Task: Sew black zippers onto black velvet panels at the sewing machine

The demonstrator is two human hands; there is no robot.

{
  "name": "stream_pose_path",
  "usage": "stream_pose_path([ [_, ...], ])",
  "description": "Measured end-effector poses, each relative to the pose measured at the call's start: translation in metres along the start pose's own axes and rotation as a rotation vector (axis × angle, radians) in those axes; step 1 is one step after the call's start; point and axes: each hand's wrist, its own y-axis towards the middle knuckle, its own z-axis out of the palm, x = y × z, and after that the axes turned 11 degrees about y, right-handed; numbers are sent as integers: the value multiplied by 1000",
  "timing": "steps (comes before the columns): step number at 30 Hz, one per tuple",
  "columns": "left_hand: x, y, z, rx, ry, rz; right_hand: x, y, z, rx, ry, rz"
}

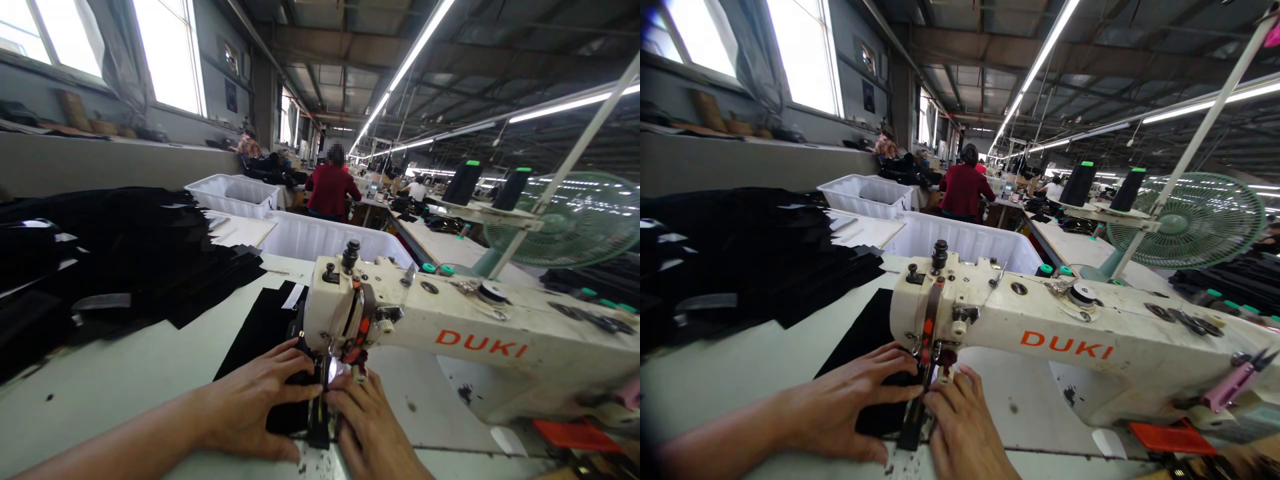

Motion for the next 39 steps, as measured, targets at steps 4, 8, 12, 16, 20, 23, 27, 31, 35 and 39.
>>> stream_pose_path([
  [4, -6, -4, 2, -98, -1, 38, 0, -1, 0, -8, -39, -29],
  [8, -7, -7, 5, -148, 51, 7, -2, -3, 5, -24, -101, -23],
  [12, 2, -8, 15, -100, 97, -71, -5, -3, 9, -47, -133, -23],
  [16, 9, -8, 23, -106, 87, -119, -7, -3, 11, -49, -140, -10],
  [20, 10, -5, 21, -131, 104, -98, -6, -2, 11, -55, -170, -28],
  [23, 11, -3, 17, -131, 101, -80, -6, -1, 11, -38, -202, -13],
  [27, 12, 0, 17, -135, 79, -66, -9, -4, 10, -27, -255, -47],
  [31, 16, 3, 19, -220, -37, -17, -27, -9, 12, -16, -409, -180],
  [35, 33, 2, 20, -221, 69, -148, -50, -10, 21, -46, -555, -357],
  [39, 36, -1, 20, -177, 191, -245, -57, -11, 16, -48, -634, -419],
])
